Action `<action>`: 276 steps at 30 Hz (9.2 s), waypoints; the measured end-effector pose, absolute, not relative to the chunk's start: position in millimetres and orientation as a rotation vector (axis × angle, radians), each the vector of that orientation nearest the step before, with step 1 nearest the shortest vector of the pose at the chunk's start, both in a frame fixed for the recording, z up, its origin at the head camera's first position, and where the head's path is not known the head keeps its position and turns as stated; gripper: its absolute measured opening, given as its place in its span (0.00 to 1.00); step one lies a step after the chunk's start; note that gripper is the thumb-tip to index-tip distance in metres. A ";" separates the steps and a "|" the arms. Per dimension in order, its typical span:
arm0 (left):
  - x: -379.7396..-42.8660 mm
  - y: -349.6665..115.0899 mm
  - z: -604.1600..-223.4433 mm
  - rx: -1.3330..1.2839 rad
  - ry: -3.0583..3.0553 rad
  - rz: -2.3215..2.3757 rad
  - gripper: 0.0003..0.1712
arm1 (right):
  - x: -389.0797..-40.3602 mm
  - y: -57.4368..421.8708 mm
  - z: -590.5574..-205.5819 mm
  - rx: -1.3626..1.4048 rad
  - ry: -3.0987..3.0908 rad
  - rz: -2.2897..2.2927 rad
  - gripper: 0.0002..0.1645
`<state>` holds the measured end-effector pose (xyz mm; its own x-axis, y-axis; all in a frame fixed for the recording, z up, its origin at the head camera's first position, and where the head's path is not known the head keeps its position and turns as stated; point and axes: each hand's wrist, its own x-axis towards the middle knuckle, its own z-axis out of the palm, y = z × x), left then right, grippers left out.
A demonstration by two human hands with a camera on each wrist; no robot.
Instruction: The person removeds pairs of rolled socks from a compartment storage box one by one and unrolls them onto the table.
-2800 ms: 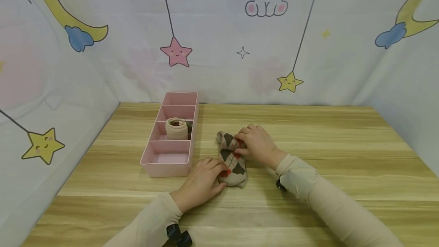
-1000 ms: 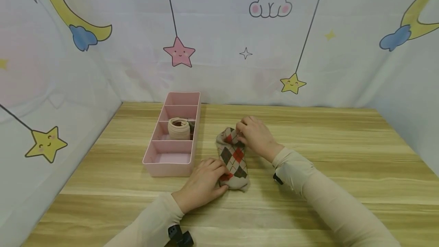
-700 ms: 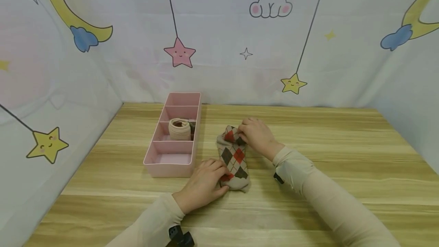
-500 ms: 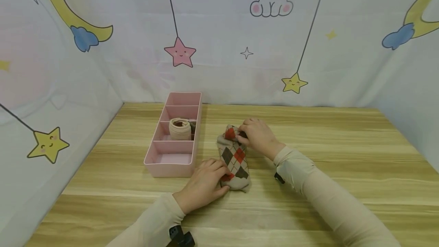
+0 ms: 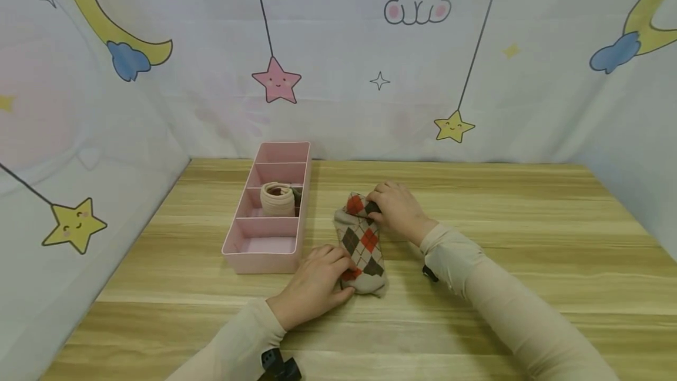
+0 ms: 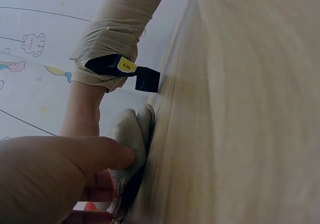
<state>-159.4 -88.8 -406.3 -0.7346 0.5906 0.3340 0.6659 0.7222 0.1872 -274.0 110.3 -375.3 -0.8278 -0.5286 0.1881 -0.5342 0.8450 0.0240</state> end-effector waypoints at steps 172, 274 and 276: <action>-159.2 -91.3 -405.1 -1.009 -2.694 -0.447 0.12 | -353.6 118.4 -374.2 0.662 -2.935 0.147 0.13; -160.3 -96.8 -388.5 -1.023 -2.588 -0.530 0.09 | -361.1 132.1 -366.6 0.527 -3.022 0.550 0.13; -160.2 -97.1 -387.6 -1.022 -2.576 -0.524 0.09 | -360.6 131.5 -363.9 0.530 -3.019 0.558 0.13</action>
